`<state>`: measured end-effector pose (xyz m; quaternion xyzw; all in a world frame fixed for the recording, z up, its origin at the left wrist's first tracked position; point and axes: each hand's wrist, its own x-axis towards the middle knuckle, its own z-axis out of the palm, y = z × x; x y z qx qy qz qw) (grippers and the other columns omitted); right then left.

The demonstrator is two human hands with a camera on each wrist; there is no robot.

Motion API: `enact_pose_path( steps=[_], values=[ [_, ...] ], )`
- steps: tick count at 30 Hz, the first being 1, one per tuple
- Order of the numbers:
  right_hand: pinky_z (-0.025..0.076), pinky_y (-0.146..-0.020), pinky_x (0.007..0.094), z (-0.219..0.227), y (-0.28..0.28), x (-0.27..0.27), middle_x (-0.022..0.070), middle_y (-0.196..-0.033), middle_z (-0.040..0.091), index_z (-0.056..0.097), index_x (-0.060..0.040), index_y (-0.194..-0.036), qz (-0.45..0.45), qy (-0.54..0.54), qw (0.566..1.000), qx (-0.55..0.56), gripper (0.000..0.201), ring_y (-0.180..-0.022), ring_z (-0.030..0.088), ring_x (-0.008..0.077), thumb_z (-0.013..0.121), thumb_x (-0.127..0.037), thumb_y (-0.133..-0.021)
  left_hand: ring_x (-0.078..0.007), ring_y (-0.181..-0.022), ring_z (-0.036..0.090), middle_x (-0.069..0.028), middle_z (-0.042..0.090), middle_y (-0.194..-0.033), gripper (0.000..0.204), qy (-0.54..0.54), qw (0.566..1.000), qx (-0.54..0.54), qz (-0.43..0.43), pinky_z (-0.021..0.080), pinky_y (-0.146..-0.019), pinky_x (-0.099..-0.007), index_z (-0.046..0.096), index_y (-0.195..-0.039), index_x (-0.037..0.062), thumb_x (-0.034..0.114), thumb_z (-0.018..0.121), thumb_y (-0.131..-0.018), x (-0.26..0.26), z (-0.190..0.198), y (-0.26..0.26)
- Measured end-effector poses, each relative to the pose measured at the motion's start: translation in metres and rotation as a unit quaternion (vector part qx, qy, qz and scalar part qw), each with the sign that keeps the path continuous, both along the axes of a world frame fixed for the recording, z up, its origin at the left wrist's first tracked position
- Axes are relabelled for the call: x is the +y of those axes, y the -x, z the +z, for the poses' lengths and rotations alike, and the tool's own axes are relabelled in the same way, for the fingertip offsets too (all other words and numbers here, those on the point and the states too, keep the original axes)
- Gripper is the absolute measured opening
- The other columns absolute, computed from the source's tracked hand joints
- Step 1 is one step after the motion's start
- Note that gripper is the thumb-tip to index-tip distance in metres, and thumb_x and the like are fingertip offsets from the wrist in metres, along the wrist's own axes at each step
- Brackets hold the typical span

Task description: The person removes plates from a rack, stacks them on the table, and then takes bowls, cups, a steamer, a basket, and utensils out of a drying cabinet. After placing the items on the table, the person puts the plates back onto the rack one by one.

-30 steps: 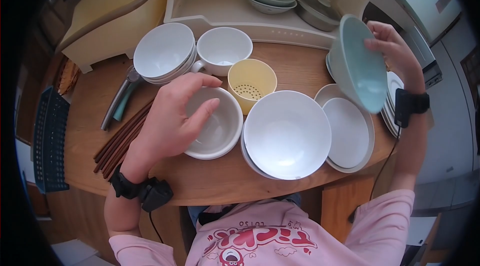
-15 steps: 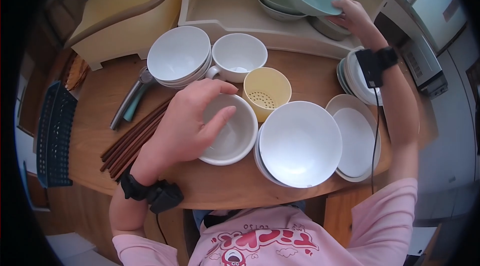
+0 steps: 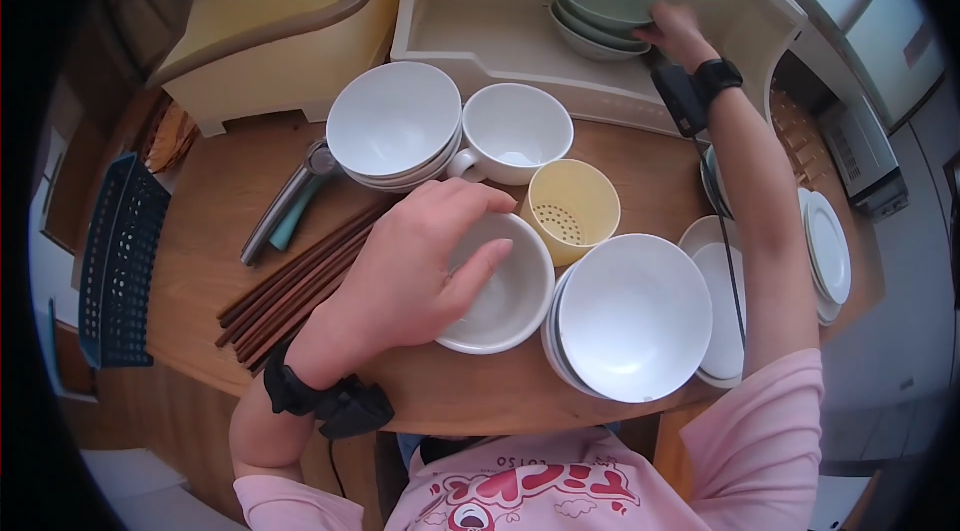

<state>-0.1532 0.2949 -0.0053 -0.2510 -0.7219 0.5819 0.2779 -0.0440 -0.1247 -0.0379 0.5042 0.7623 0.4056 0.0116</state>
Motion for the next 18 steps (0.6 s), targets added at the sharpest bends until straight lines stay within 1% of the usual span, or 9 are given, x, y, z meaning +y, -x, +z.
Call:
enact_pose_path(
  steps=[5,8,12,13,14,15,16,17,18],
  values=[
    [0.061,-0.067,0.0329,-0.006,0.004,-0.001,0.0195,-0.107,0.055,0.051,0.0094,-0.110,-0.038,0.005,0.999,-0.015,0.028,-0.085,0.064,0.0321,0.049,-0.005,-0.087,-0.0327,-0.093,0.060,-0.0164,0.063,-0.099,0.027,-0.003,1.000,0.000,0.000,0.048,-0.082,-0.0373,0.060,-0.106,0.0006,0.008,0.064,-0.080,0.000,0.000,0.000],
    [0.059,-0.063,0.0304,-0.009,0.005,0.003,0.0190,-0.104,0.057,0.053,0.0081,-0.107,-0.057,-0.008,0.998,-0.025,0.025,-0.081,0.065,0.0302,0.049,-0.006,-0.087,-0.0330,-0.093,0.060,-0.0166,0.062,-0.098,0.027,0.001,1.000,0.002,0.000,0.048,-0.082,-0.0376,0.060,-0.106,0.0006,0.008,0.064,-0.080,0.000,0.001,0.000],
    [0.056,-0.057,0.0273,-0.011,0.005,0.006,0.0161,-0.093,0.060,0.056,0.0060,-0.102,-0.069,-0.015,0.996,-0.055,0.021,-0.071,0.066,0.0252,0.050,-0.007,-0.087,-0.0331,-0.092,0.060,-0.0168,0.062,-0.098,0.027,-0.001,1.000,0.006,0.002,0.048,-0.081,-0.0376,0.060,-0.106,0.0003,0.008,0.064,-0.080,0.001,0.001,0.000],
    [0.055,-0.055,0.0267,-0.014,0.006,0.014,0.0150,-0.090,0.061,0.057,0.0054,-0.100,-0.070,-0.018,0.995,-0.069,0.019,-0.068,0.066,0.0237,0.050,-0.007,-0.087,-0.0331,-0.092,0.060,-0.0168,0.062,-0.098,0.027,-0.003,1.000,0.009,0.001,0.048,-0.081,-0.0375,0.060,-0.106,0.0002,0.008,0.064,-0.080,0.001,0.001,0.000],
    [0.055,-0.055,0.0267,-0.027,0.014,0.037,0.0150,-0.090,0.061,0.057,0.0054,-0.100,-0.074,-0.017,0.995,-0.069,0.019,-0.068,0.066,0.0237,0.050,-0.007,-0.087,-0.0331,-0.092,0.060,-0.0168,0.062,-0.098,0.027,-0.002,1.000,0.008,-0.003,0.048,-0.081,-0.0375,0.060,-0.106,0.0002,0.008,0.064,-0.080,0.002,0.001,-0.001],
    [0.055,-0.055,0.0268,-0.051,0.031,0.082,0.0145,-0.088,0.062,0.057,0.0044,-0.098,-0.009,-0.148,0.987,-0.070,0.017,-0.068,0.066,0.0227,0.050,-0.007,-0.087,-0.0329,-0.092,0.060,-0.0167,0.062,-0.098,0.027,0.002,1.000,0.007,0.000,0.048,-0.081,-0.0372,0.060,-0.106,-0.0001,0.008,0.063,-0.080,0.002,0.002,-0.001],
    [0.054,-0.054,0.0269,-0.064,0.037,0.107,0.0140,-0.086,0.062,0.056,0.0035,-0.096,0.057,-0.276,0.957,-0.069,0.015,-0.068,0.065,0.0217,0.051,-0.007,-0.087,-0.0327,-0.092,0.061,-0.0167,0.062,-0.098,0.027,0.005,1.000,0.006,0.002,0.048,-0.081,-0.0368,0.060,-0.106,-0.0003,0.008,0.063,-0.081,0.002,0.002,-0.001],
    [0.054,-0.054,0.0269,-0.055,0.027,0.088,0.0140,-0.086,0.062,0.056,0.0035,-0.096,0.053,-0.274,0.958,-0.071,0.015,-0.068,0.065,0.0217,0.051,-0.007,-0.087,-0.0327,-0.092,0.061,-0.0167,0.062,-0.098,0.027,0.006,1.000,0.006,-0.003,0.048,-0.081,-0.0368,0.060,-0.106,-0.0003,0.008,0.063,-0.081,0.002,0.003,-0.001],
    [0.054,-0.054,0.0265,-0.033,0.011,0.045,0.0132,-0.084,0.062,0.056,0.0025,-0.094,0.005,-0.126,0.990,-0.060,0.013,-0.068,0.065,0.0209,0.051,-0.008,-0.087,-0.0325,-0.092,0.061,-0.0168,0.062,-0.098,0.027,0.010,1.000,0.007,0.001,0.048,-0.082,-0.0364,0.059,-0.106,-0.0005,0.008,0.063,-0.081,0.002,0.002,-0.001]
  ],
)
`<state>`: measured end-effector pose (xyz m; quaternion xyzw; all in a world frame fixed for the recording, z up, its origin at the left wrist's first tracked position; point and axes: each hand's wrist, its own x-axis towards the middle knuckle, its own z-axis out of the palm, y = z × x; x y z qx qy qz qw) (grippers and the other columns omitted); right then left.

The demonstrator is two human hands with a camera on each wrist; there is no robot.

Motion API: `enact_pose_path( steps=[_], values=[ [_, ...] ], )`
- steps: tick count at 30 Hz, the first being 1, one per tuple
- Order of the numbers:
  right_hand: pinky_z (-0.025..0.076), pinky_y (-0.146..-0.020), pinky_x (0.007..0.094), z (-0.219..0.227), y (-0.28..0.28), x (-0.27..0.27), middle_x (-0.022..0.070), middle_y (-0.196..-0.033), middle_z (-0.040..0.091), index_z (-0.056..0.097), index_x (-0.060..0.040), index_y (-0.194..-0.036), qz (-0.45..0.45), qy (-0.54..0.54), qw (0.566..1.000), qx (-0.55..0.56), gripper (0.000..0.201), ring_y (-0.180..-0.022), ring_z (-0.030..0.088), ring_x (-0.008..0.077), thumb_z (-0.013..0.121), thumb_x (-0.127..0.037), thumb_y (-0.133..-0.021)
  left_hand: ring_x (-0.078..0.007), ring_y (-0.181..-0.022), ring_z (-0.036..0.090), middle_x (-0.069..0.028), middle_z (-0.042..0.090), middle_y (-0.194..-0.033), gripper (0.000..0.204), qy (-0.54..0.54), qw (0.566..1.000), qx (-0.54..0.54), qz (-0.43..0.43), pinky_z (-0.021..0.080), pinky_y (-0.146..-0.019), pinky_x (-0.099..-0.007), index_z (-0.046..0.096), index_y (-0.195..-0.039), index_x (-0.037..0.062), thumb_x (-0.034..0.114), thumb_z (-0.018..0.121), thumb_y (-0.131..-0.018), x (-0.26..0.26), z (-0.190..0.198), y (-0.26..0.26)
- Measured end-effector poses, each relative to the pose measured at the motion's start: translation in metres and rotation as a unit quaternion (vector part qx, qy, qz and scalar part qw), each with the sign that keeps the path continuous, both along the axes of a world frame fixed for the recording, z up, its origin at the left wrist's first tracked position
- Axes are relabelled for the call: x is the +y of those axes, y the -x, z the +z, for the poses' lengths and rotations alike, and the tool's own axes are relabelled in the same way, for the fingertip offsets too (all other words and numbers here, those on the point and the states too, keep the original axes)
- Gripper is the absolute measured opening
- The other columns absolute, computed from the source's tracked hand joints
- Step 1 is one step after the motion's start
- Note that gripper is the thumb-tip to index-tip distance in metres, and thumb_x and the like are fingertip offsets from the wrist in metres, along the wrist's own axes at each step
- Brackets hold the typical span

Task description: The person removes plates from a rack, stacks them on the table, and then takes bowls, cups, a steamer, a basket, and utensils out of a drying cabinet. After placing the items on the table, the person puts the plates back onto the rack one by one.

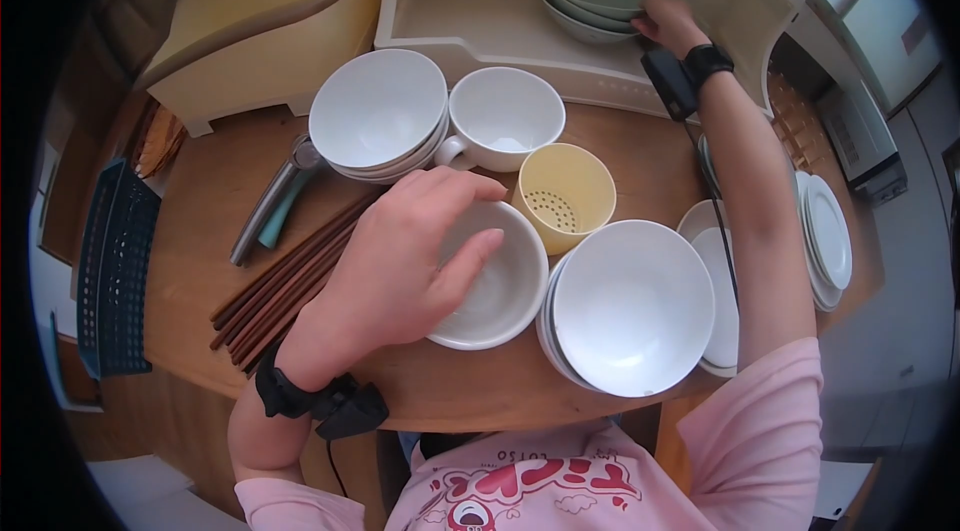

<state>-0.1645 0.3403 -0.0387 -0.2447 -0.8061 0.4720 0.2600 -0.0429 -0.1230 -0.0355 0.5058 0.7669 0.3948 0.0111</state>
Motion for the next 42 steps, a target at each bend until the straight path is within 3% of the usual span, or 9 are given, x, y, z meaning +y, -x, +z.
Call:
enact_pose_path(
  steps=[1,11,17,20,22,26,29,32,42],
  values=[
    [0.054,-0.054,0.0262,0.012,-0.010,-0.026,0.0124,-0.083,0.062,0.056,0.0016,-0.093,-0.055,0.149,0.987,0.018,0.012,-0.068,0.065,0.0200,0.052,-0.008,-0.087,-0.0324,-0.092,0.061,-0.0169,0.063,-0.098,0.027,0.004,1.000,0.000,0.004,0.048,-0.082,-0.0360,0.059,-0.106,-0.0006,0.008,0.063,-0.081,0.000,0.000,0.000],
    [0.053,-0.049,0.0255,0.003,-0.007,-0.011,0.0129,-0.083,0.062,0.056,0.0032,-0.095,-0.040,0.109,0.992,-0.059,0.017,-0.061,0.064,0.0201,0.050,-0.011,-0.086,-0.0341,-0.091,0.059,-0.0168,0.062,-0.096,0.026,-0.018,1.000,-0.001,-0.002,0.047,-0.081,-0.0398,0.059,-0.103,-0.0009,0.011,0.063,-0.081,0.002,-0.004,0.000],
    [0.048,-0.048,0.0279,0.004,-0.024,-0.022,0.0036,-0.071,0.058,0.057,-0.0069,-0.086,-0.004,0.085,0.995,-0.048,0.021,-0.059,0.060,0.0155,0.059,-0.028,-0.088,-0.0294,-0.093,0.062,-0.0168,0.063,-0.100,0.028,0.007,1.000,0.005,-0.001,0.047,-0.083,-0.0337,0.060,-0.106,-0.0031,0.009,0.063,-0.082,0.002,-0.001,0.000],
    [0.052,-0.050,0.0276,0.009,-0.018,-0.013,0.0071,-0.072,0.062,0.059,0.0006,-0.094,-0.055,0.047,0.993,-0.093,0.019,-0.061,0.064,0.0179,0.053,-0.016,-0.088,-0.0287,-0.092,0.062,-0.0166,0.063,-0.099,0.028,0.002,1.000,-0.004,0.000,0.047,-0.083,-0.0334,0.060,-0.107,-0.0030,0.009,0.063,-0.082,0.002,-0.001,0.000],
    [0.045,-0.048,0.0272,0.005,-0.008,0.024,0.0035,-0.067,0.057,0.059,-0.0053,-0.086,0.045,-0.196,0.970,-0.136,0.030,-0.055,0.057,0.0142,0.062,-0.035,-0.086,-0.0282,-0.092,0.062,-0.0165,0.063,-0.099,0.028,0.004,1.000,0.003,0.002,0.047,-0.082,-0.0330,0.060,-0.107,-0.0029,0.009,0.063,-0.082,0.001,-0.001,-0.001],
    [0.043,-0.048,0.0254,0.059,-0.045,-0.038,0.0031,-0.062,0.057,0.061,-0.0036,-0.084,-0.072,-0.202,0.960,-0.183,0.033,-0.050,0.054,0.0123,0.063,-0.036,-0.087,-0.0281,-0.091,0.062,-0.0163,0.063,-0.098,0.028,0.005,1.000,-0.003,0.000,0.047,-0.081,-0.0326,0.060,-0.107,-0.0030,0.009,0.063,-0.082,0.001,0.000,-0.001],
    [0.050,-0.061,0.0365,0.087,-0.086,-0.090,0.0151,-0.073,0.065,0.063,0.0064,-0.081,0.000,-0.212,0.958,-0.191,0.029,-0.068,0.064,0.0240,0.061,-0.022,-0.080,-0.0280,-0.091,0.061,-0.0161,0.063,-0.097,0.027,0.000,1.000,-0.002,-0.001,0.047,-0.081,-0.0323,0.060,-0.107,-0.0031,0.010,0.062,-0.083,0.001,-0.001,-0.001],
    [0.049,-0.052,0.0343,0.094,-0.107,-0.100,0.0092,-0.061,0.063,0.066,0.0028,-0.071,0.011,-0.292,0.937,-0.192,0.030,-0.056,0.061,0.0189,0.064,-0.026,-0.078,-0.0280,-0.091,0.061,-0.0161,0.063,-0.098,0.027,0.003,1.000,-0.006,-0.002,0.047,-0.082,-0.0324,0.059,-0.107,-0.0030,0.009,0.062,-0.083,0.002,0.000,-0.003],
    [0.043,-0.048,0.0217,0.093,-0.181,-0.119,0.0009,-0.060,0.056,0.061,-0.0019,-0.082,0.138,-0.366,0.901,-0.187,0.033,-0.050,0.052,0.0077,0.060,-0.034,-0.090,-0.0332,-0.092,0.062,-0.0184,0.064,-0.098,0.026,-0.021,1.000,0.001,0.008,0.048,-0.082,-0.0373,0.061,-0.104,-0.0025,0.009,0.063,-0.081,0.004,-0.002,-0.004]
  ],
)
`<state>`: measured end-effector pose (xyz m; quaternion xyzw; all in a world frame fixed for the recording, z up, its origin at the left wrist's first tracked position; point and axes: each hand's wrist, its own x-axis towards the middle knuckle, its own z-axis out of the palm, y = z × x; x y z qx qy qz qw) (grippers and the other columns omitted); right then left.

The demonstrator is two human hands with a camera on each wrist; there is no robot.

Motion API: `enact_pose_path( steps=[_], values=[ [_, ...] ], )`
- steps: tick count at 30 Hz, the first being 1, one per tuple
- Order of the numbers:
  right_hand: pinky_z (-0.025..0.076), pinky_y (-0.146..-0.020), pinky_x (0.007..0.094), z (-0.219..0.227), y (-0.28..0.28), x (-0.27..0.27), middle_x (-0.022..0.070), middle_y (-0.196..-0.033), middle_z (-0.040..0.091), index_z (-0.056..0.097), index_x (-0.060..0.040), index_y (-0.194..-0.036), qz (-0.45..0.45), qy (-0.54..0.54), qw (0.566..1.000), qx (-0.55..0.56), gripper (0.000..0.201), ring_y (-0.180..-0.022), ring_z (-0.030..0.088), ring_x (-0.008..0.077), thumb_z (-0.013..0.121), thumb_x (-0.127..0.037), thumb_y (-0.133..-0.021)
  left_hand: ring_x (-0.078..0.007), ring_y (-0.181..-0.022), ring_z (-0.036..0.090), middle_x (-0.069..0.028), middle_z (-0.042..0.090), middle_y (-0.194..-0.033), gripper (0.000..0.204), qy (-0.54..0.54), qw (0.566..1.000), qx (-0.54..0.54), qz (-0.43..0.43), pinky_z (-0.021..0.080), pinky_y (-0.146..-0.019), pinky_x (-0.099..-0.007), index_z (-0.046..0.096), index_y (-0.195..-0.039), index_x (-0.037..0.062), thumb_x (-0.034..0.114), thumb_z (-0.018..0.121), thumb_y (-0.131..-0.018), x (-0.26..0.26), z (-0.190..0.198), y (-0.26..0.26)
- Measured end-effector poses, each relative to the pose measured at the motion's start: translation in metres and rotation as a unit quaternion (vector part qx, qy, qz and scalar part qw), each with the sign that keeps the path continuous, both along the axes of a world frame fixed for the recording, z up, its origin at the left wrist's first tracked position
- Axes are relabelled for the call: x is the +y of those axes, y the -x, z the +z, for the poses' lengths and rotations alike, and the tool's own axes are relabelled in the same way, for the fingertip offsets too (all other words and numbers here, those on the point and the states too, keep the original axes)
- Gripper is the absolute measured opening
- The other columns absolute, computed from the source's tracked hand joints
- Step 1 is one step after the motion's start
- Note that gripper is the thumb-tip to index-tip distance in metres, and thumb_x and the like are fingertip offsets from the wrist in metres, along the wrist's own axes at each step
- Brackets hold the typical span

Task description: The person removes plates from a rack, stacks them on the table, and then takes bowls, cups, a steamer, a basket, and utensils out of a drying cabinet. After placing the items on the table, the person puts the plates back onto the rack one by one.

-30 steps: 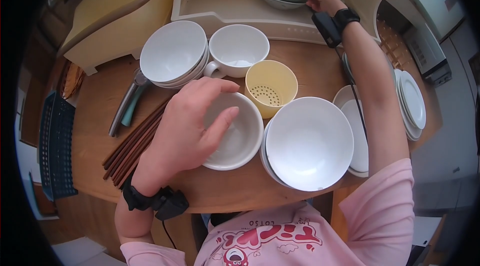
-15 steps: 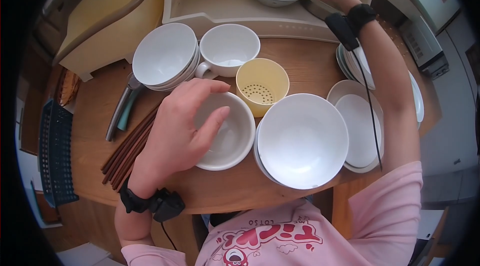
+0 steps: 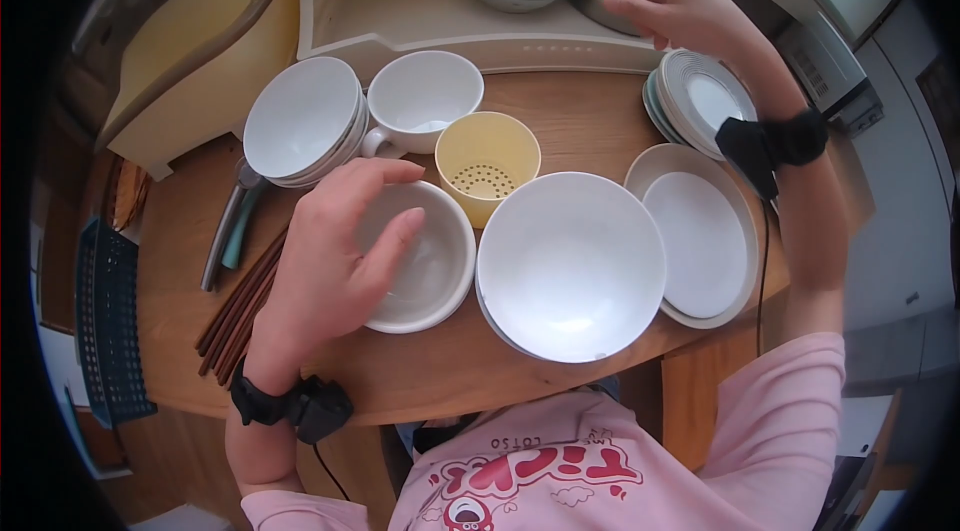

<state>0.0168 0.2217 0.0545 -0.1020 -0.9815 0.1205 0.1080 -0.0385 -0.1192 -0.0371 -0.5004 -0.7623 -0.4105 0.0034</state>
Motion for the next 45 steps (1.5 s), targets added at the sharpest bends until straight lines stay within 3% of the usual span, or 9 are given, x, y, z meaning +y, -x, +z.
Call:
enact_pose_path(
  steps=[4,8,19,29,33,35,38,41,45],
  values=[
    [0.045,-0.049,0.0217,0.002,-0.030,0.006,0.0019,-0.062,0.059,0.063,-0.0015,-0.083,-0.007,0.064,0.997,0.029,0.034,-0.056,0.059,0.0087,0.063,-0.035,-0.088,-0.0331,-0.092,0.062,-0.0186,0.064,-0.098,0.026,0.000,1.000,-0.002,0.003,0.048,-0.083,-0.0372,0.061,-0.104,-0.0027,0.009,0.063,-0.081,0.000,0.000,-0.001],
    [0.044,-0.049,0.0198,0.002,-0.067,0.013,0.0006,-0.062,0.058,0.062,-0.0018,-0.084,-0.003,0.126,0.991,0.039,0.033,-0.056,0.057,0.0065,0.061,-0.035,-0.090,-0.0331,-0.093,0.062,-0.0186,0.063,-0.098,0.026,0.003,1.000,-0.010,0.005,0.048,-0.083,-0.0373,0.061,-0.104,-0.0027,0.009,0.063,-0.081,0.000,0.001,-0.001],
    [0.042,-0.053,0.0193,-0.039,-0.183,0.027,-0.0010,-0.069,0.056,0.060,0.0000,-0.088,-0.113,0.266,0.957,0.010,0.018,-0.061,0.052,0.0042,0.061,-0.018,-0.090,-0.0317,-0.094,0.062,-0.0180,0.064,-0.099,0.027,0.001,1.000,-0.008,0.005,0.047,-0.084,-0.0362,0.061,-0.106,-0.0026,0.011,0.063,-0.082,0.000,0.000,0.000],
    [0.045,-0.057,0.0244,-0.056,-0.190,-0.003,0.0067,-0.067,0.061,0.065,0.0049,-0.095,-0.204,0.148,0.964,-0.087,0.035,-0.061,0.056,0.0108,0.073,-0.021,-0.074,-0.0297,-0.094,0.062,-0.0179,0.064,-0.100,0.028,0.011,0.999,-0.043,0.006,0.047,-0.085,-0.0347,0.060,-0.106,-0.0034,0.009,0.062,-0.082,0.001,0.002,-0.003],
    [0.046,-0.057,0.0268,-0.059,-0.187,-0.005,0.0096,-0.068,0.061,0.064,0.0053,-0.097,-0.174,0.118,0.975,-0.072,0.044,-0.061,0.058,0.0153,0.079,-0.023,-0.066,-0.0295,-0.094,0.062,-0.0179,0.064,-0.100,0.028,0.011,0.999,-0.051,0.007,0.047,-0.085,-0.0347,0.060,-0.107,-0.0035,0.009,0.062,-0.082,0.001,0.002,-0.003],
    [0.047,-0.065,0.0304,-0.059,-0.186,-0.008,0.0118,-0.077,0.061,0.063,0.0035,-0.102,-0.168,0.095,0.976,-0.103,0.058,-0.072,0.059,0.0216,0.083,-0.026,-0.057,-0.0296,-0.094,0.062,-0.0179,0.064,-0.100,0.028,0.009,0.999,-0.053,0.006,0.047,-0.085,-0.0348,0.060,-0.107,-0.0035,0.009,0.062,-0.082,0.001,0.002,-0.003],
    [0.046,-0.075,0.0334,-0.067,-0.188,-0.008,0.0130,-0.088,0.059,0.061,0.0008,-0.108,-0.118,0.033,0.986,-0.115,0.068,-0.084,0.057,0.0255,0.085,-0.027,-0.051,-0.0299,-0.093,0.062,-0.0179,0.064,-0.099,0.028,0.000,0.999,-0.033,0.003,0.047,-0.084,-0.0349,0.060,-0.107,-0.0036,0.009,0.062,-0.082,0.000,0.001,-0.002],
    [0.044,-0.082,0.0355,-0.064,-0.185,-0.014,0.0135,-0.093,0.057,0.060,-0.0012,-0.111,-0.144,0.057,0.978,-0.138,0.072,-0.091,0.055,0.0280,0.085,-0.027,-0.049,-0.0305,-0.093,0.062,-0.0180,0.064,-0.099,0.027,-0.002,1.000,-0.028,-0.001,0.047,-0.084,-0.0348,0.060,-0.106,-0.0037,0.009,0.062,-0.082,0.000,0.002,-0.002],
    [0.045,-0.080,0.0353,-0.064,-0.182,-0.013,0.0137,-0.091,0.058,0.060,-0.0002,-0.110,-0.133,0.055,0.980,-0.135,0.072,-0.089,0.055,0.0279,0.086,-0.027,-0.048,-0.0311,-0.094,0.062,-0.0178,0.064,-0.099,0.027,0.003,1.000,-0.023,-0.002,0.047,-0.084,-0.0352,0.060,-0.106,-0.0038,0.011,0.062,-0.083,0.000,0.002,-0.002]
  ],
)
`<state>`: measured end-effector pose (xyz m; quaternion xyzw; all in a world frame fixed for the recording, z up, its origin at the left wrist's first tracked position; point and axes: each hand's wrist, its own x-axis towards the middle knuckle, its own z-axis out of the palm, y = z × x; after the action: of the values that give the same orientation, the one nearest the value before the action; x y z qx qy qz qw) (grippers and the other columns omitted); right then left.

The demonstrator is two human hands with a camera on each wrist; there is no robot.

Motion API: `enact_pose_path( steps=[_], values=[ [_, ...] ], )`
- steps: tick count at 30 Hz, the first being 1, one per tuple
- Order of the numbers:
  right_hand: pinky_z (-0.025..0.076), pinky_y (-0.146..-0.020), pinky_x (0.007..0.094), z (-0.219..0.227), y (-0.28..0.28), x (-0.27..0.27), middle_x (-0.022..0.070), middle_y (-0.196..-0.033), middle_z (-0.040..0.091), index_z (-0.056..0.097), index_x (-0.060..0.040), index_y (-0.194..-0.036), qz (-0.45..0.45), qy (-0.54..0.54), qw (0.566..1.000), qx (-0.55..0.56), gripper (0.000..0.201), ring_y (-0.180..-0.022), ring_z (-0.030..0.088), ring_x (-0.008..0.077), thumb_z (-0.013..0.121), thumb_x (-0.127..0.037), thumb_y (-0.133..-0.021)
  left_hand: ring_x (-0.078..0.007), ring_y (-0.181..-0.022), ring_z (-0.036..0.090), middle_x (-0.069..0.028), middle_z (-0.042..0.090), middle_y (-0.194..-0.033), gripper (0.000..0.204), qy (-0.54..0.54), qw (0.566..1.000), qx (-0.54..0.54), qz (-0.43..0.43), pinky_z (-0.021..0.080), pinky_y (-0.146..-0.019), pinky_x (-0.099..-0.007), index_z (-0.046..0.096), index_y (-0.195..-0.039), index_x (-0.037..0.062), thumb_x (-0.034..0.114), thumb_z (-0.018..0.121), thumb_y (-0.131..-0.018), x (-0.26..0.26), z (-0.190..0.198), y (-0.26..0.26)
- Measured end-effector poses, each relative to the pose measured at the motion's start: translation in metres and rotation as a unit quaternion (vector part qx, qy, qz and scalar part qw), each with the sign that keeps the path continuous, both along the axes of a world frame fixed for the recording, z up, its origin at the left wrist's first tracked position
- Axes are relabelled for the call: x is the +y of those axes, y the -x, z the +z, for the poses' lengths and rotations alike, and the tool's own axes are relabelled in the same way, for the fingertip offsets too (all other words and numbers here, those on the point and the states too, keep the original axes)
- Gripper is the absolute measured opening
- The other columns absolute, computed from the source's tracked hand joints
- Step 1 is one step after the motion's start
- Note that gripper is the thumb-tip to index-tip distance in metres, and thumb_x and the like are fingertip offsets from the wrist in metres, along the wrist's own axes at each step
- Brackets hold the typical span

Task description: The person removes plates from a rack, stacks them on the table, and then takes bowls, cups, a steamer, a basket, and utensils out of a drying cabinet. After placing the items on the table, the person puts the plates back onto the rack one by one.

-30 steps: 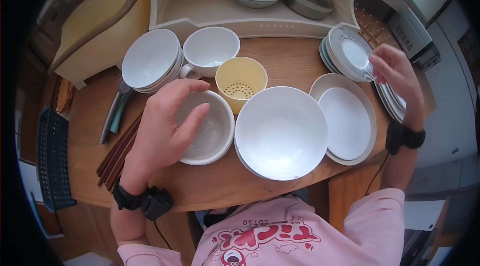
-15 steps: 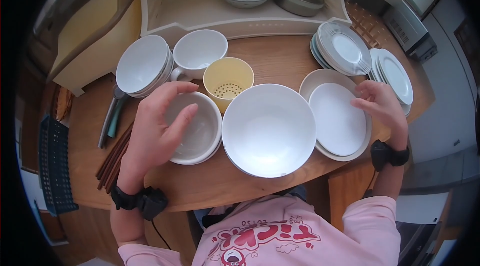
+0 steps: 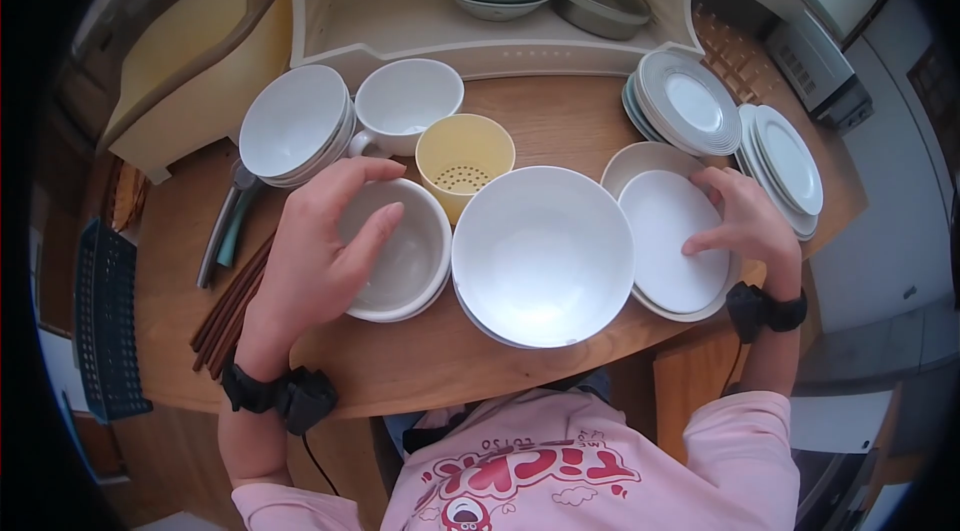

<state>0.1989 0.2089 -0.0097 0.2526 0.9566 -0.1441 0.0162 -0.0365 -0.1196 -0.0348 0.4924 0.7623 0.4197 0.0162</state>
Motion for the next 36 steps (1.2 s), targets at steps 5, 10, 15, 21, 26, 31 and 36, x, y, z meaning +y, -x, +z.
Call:
enact_pose_path(
  steps=[5,10,15,21,26,31,36],
  values=[
    [0.047,-0.071,0.0327,-0.001,0.008,0.001,0.0120,-0.081,0.059,0.061,0.0029,-0.107,-0.004,0.039,0.999,0.000,0.071,-0.076,0.057,0.0246,0.086,-0.023,-0.047,-0.0319,-0.096,0.062,-0.0176,0.064,-0.100,0.026,0.000,1.000,0.020,-0.004,0.047,-0.085,-0.0361,0.060,-0.105,-0.0037,0.011,0.062,-0.083,-0.001,-0.001,0.003],
    [0.047,-0.066,0.0309,-0.005,0.007,0.005,0.0101,-0.075,0.057,0.061,0.0036,-0.105,0.001,0.024,1.000,0.013,0.068,-0.070,0.056,0.0213,0.086,-0.022,-0.048,-0.0250,-0.096,0.061,-0.0150,0.064,-0.100,0.027,0.014,1.000,-0.001,-0.005,0.044,-0.088,-0.0325,0.060,-0.107,-0.0036,0.010,0.060,-0.084,-0.002,-0.001,0.002],
    [0.046,-0.064,0.0304,-0.003,0.011,0.005,0.0091,-0.073,0.056,0.061,0.0037,-0.105,-0.018,0.036,0.999,0.002,0.066,-0.067,0.055,0.0201,0.086,-0.021,-0.049,-0.0287,-0.096,0.061,-0.0162,0.064,-0.100,0.027,0.004,1.000,0.006,-0.004,0.046,-0.086,-0.0343,0.059,-0.106,-0.0036,0.011,0.061,-0.084,-0.002,-0.003,0.003],
    [0.047,-0.064,0.0301,-0.008,0.010,0.008,0.0095,-0.074,0.057,0.061,0.0038,-0.105,-0.057,0.057,0.997,0.017,0.065,-0.067,0.057,0.0197,0.085,-0.022,-0.050,-0.0315,-0.096,0.062,-0.0173,0.064,-0.101,0.027,0.000,1.000,0.019,-0.005,0.048,-0.083,-0.0355,0.059,-0.106,-0.0037,0.012,0.061,-0.084,-0.002,-0.004,0.005],
    [0.047,-0.072,0.0324,-0.007,0.007,0.005,0.0118,-0.082,0.059,0.059,0.0033,-0.108,-0.001,0.058,0.998,0.020,0.076,-0.078,0.059,0.0245,0.087,-0.030,-0.046,-0.0310,-0.096,0.063,-0.0174,0.064,-0.101,0.027,0.002,1.000,0.003,-0.003,0.049,-0.083,-0.0349,0.059,-0.106,-0.0039,0.012,0.061,-0.084,-0.001,-0.003,0.003],
    [0.046,-0.077,0.0339,-0.008,0.008,0.007,0.0142,-0.091,0.058,0.054,0.0020,-0.115,0.016,0.054,0.998,-0.001,0.088,-0.086,0.057,0.0267,0.089,-0.034,-0.042,-0.0306,-0.097,0.063,-0.0172,0.064,-0.102,0.027,0.002,1.000,0.001,-0.005,0.048,-0.084,-0.0347,0.059,-0.106,-0.0036,0.011,0.061,-0.084,-0.001,-0.003,0.003],
    [0.046,-0.077,0.0340,-0.008,0.009,0.007,0.0144,-0.092,0.057,0.054,0.0013,-0.116,0.007,0.055,0.998,-0.012,0.091,-0.085,0.056,0.0266,0.089,-0.035,-0.040,-0.0305,-0.097,0.062,-0.0172,0.064,-0.103,0.027,0.002,1.000,0.012,-0.005,0.048,-0.084,-0.0348,0.059,-0.106,-0.0033,0.012,0.061,-0.084,-0.002,-0.004,0.005]
  ],
)
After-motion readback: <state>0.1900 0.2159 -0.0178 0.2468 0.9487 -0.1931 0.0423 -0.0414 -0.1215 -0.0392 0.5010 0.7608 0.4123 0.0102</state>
